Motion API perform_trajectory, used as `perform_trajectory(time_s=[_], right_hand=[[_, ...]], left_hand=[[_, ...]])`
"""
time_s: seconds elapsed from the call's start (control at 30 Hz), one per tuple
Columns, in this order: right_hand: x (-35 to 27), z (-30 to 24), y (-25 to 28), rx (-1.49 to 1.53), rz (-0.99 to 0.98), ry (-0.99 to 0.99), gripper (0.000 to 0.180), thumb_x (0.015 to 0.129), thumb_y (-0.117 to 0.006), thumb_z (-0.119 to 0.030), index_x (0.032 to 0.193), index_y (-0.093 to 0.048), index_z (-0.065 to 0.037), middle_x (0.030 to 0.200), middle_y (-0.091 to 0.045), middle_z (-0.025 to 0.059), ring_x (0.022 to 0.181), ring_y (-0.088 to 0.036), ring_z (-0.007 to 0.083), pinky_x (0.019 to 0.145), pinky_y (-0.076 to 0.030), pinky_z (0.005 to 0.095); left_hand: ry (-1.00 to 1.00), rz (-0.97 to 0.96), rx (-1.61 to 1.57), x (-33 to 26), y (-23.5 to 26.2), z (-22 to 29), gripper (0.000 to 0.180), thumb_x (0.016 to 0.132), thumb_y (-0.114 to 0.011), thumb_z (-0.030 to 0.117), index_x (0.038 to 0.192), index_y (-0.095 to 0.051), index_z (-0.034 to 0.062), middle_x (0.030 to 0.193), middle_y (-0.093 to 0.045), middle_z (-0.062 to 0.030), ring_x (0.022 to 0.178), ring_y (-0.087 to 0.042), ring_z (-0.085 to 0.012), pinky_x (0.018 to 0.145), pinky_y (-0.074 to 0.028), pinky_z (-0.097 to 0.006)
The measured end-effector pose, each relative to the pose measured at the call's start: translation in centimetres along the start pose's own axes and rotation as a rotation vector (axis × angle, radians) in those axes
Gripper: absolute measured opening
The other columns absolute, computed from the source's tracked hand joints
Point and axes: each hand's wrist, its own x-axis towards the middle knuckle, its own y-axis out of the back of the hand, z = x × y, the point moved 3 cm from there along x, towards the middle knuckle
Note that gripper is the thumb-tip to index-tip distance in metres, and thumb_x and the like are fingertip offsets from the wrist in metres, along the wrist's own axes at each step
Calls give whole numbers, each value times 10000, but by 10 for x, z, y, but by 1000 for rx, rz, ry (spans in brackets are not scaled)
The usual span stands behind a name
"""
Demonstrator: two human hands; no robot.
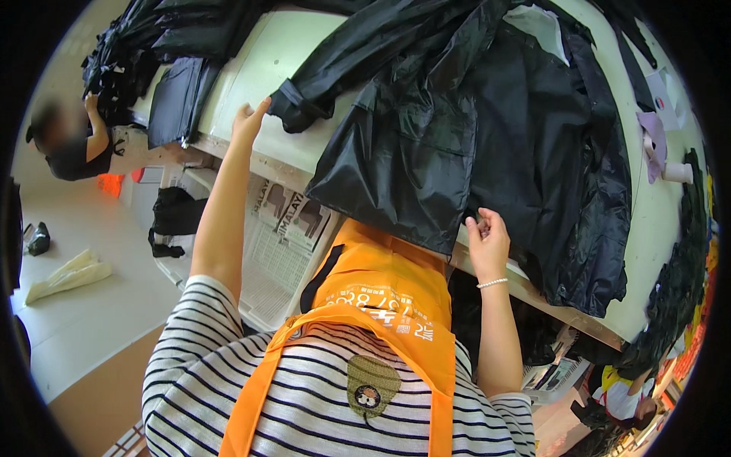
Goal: The person folds a black jacket on a white table. They smooth the fabric, fold the sleeves inward, fold the body in half, and then fold it again into a compact rectangle. The folded jacket is placed on a stack of similar folded jackets.
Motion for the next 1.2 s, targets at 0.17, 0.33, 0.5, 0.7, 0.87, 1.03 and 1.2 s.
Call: perform_trajectory(time_s=[0.17, 0.33, 0.5, 0.7, 0.87, 1.03, 1.2], right_hand=[[19, -79, -29, 221, 14, 80, 173, 858, -657, -66, 1007, -640, 20, 885, -644, 65, 770, -581, 74, 704, -476, 211], [39, -177, -99, 226, -96, 297, 274, 820, -694, -116, 1078, -643, -40, 1042, -641, 117, 838, -660, 173, 717, -523, 265], [50, -217, -183, -469, -323, 363, 448, 802, -668, -408, 1170, -627, -157, 1055, -581, 151, 840, -652, 323, 726, -538, 386], [64, -160, -148, -484, -197, 38, 417, 743, -729, -454, 742, -662, -42, 747, -661, 162, 663, -649, 286, 612, -511, 364], [58, -80, -125, 293, -86, -130, 166, 777, -750, -123, 866, -685, 0, 739, -621, -6, 628, -490, 41, 601, -414, 197], [52, -67, -138, 562, -107, -271, 220, 837, -687, -81, 1043, -668, -7, 843, -606, -45, 724, -485, 16, 679, -394, 158], [47, -58, -147, 645, -146, -368, 204, 858, -674, -139, 1052, -676, -76, 645, -472, -114, 498, -330, -5, 449, -224, 176]], left_hand=[[281, -335, -495, -9, -49, 8, 405, 785, -739, 401, 926, -628, 38, 783, -619, -64, 698, -597, -148, 616, -501, -293], [71, -328, -562, -3, -15, 56, 245, 857, -662, 304, 867, -643, 60, 767, -632, -23, 639, -585, -113, 560, -463, -249], [114, -329, -669, 33, 0, 64, 215, 845, -670, 290, 882, -643, 80, 742, -586, 7, 606, -534, -91, 529, -427, -230], [-9, -32, -513, 63, -3, 4, 356, 826, -705, 294, 995, -610, -5, 898, -600, -52, 766, -547, -152, 669, -454, -296], [-768, 308, -150, -22, -15, 65, 286, 778, -703, 63, 1044, -611, 12, 953, -622, -91, 772, -553, -190, 695, -462, -297], [-704, -581, -67, -133, -120, 59, 277, 799, -669, 141, 1069, -640, 88, 996, -649, -97, 845, -643, -308, 718, -516, -384], [-774, -591, 31, -158, -168, 47, 239, 773, -666, 132, 1003, -671, 70, 982, -633, -142, 884, -609, -348, 769, -498, -417]])
